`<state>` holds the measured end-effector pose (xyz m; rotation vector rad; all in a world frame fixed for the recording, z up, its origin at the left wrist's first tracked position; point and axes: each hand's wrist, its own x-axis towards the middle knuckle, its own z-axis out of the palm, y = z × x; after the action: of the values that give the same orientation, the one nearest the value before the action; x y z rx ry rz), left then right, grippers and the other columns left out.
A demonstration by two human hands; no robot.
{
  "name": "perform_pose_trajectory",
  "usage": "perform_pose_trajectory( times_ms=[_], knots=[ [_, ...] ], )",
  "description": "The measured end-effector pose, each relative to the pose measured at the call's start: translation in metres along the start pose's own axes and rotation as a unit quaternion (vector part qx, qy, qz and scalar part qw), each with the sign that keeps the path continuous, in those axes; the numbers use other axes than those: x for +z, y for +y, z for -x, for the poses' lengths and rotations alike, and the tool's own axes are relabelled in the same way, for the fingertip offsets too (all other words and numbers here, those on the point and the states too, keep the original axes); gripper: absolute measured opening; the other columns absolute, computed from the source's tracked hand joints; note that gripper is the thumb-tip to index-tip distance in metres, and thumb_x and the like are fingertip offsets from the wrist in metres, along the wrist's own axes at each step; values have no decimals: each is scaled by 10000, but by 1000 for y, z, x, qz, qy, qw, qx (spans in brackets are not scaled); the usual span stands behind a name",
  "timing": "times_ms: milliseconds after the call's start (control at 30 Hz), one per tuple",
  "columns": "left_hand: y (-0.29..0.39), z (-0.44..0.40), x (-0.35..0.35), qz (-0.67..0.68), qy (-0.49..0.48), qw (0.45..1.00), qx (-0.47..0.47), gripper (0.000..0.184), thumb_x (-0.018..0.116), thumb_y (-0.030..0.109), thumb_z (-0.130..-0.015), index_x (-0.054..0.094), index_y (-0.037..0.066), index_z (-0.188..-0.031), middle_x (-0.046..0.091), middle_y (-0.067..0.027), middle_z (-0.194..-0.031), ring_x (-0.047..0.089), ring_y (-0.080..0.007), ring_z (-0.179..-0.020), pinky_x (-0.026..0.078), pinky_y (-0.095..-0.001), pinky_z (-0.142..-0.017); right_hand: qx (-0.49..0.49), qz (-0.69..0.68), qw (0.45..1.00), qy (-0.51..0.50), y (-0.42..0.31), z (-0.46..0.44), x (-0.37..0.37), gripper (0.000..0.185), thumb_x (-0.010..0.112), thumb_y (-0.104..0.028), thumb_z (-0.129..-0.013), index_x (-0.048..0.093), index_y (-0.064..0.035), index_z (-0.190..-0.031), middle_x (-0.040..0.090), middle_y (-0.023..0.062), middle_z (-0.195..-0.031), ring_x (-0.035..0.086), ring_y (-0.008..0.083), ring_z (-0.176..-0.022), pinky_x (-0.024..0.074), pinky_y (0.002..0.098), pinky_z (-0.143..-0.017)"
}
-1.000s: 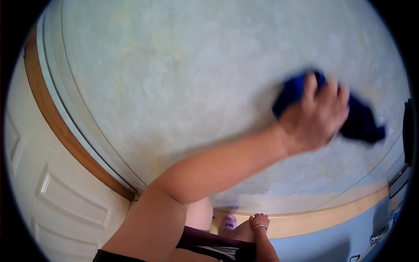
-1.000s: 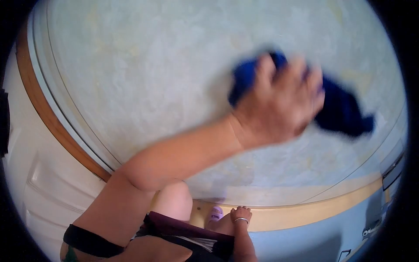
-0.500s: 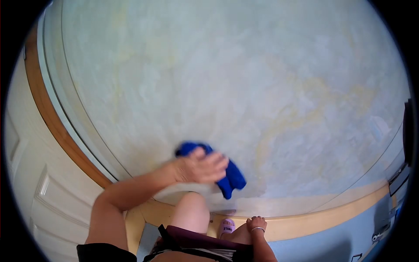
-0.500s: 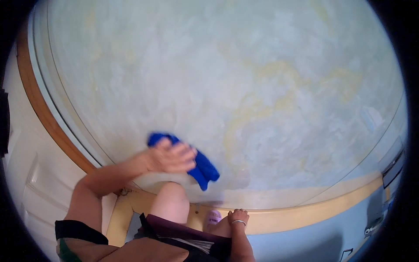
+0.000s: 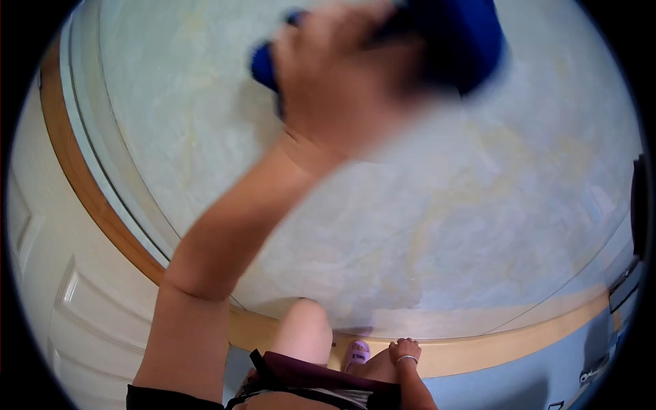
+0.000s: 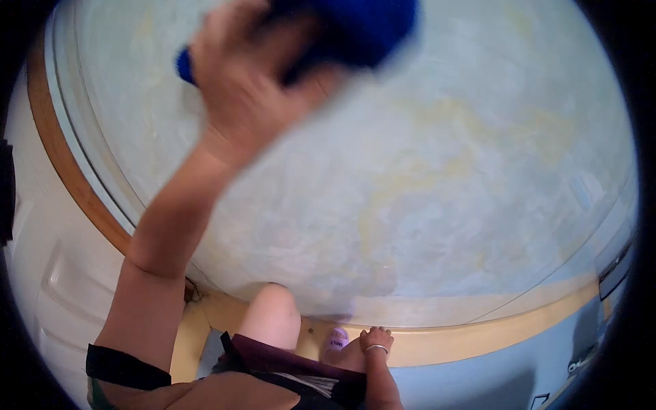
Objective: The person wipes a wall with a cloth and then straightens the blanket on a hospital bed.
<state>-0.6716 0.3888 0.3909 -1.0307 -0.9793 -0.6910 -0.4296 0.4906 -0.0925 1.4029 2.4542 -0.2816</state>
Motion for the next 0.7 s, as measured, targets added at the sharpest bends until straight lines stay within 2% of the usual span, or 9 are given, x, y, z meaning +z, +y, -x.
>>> perform_pose_trajectory(
  times_ms=[33,167,267,367,500,600,633,667,700],
  knots=[
    [15,13,-4,36,-86,996,16,326,705,439,-578,637,197,-786,563,-35,-1063,517,-264,-918,350,-414,-720,-1,-5,1000,1,-1,0,-1,415,455,-415,-815,639,-98,-1009,586,90,-1093,511,249,-1053,418,392,-858],
    [59,86,-16,166,-178,967,83,431,491,593,-724,553,167,-739,543,-44,-1065,499,-253,-991,297,-437,-700,6,-4,1000,6,1,-6,8,411,451,-431,-811,643,-116,-994,579,100,-1104,509,257,-1062,430,381,-862],
    [72,152,-37,234,-276,919,155,332,563,478,-711,542,149,-750,532,-48,-1095,482,-231,-1046,296,-411,-712,11,3,1000,16,-3,-3,5,409,446,-421,-812,642,-111,-994,582,98,-1099,512,258,-1059,429,381,-867],
    [63,205,-57,198,-285,905,244,148,598,293,-727,553,188,-820,489,-7,-1201,474,-182,-1079,297,-388,-742,11,-2,1000,18,-5,0,-1,398,430,-400,-811,645,-122,-997,587,97,-1092,521,254,-1049,429,377,-878],
    [18,211,-62,217,-257,903,267,185,559,210,-759,523,240,-938,418,25,-1226,410,-190,-1123,349,-364,-797,16,-9,1000,16,-4,-9,12,397,428,-401,-811,647,-130,-999,586,96,-1097,521,251,-1049,426,371,-881],
    [-35,159,-58,197,-250,928,193,439,680,161,-640,515,235,-1040,479,-57,-1105,486,-266,-1006,408,-398,-731,15,-8,1000,-1,-5,-11,10,410,429,-407,-828,630,-116,-1037,575,92,-1109,507,238,-1059,420,379,-868],
    [-47,125,-55,135,-172,968,125,502,685,110,-602,517,224,-1062,495,-98,-1070,471,-295,-1021,396,-420,-797,14,-7,1000,0,-4,-10,10,412,427,-406,-828,630,-115,-1037,576,92,-1109,506,238,-1061,419,380,-868],
    [-65,96,-55,61,-161,984,55,551,673,62,-574,511,167,-1090,487,-146,-1080,449,-328,-1042,363,-454,-868,12,-6,1000,0,-4,-9,10,413,425,-406,-829,629,-114,-1038,576,93,-1109,505,238,-1062,418,381,-868],
    [-83,70,-45,55,-54,997,24,541,654,54,-587,495,93,-1103,484,-168,-1093,426,-357,-1059,337,-456,-909,12,-10,1000,-3,-4,-7,9,413,425,-406,-829,629,-114,-1038,576,93,-1109,505,238,-1062,418,381,-868]
  ],
)
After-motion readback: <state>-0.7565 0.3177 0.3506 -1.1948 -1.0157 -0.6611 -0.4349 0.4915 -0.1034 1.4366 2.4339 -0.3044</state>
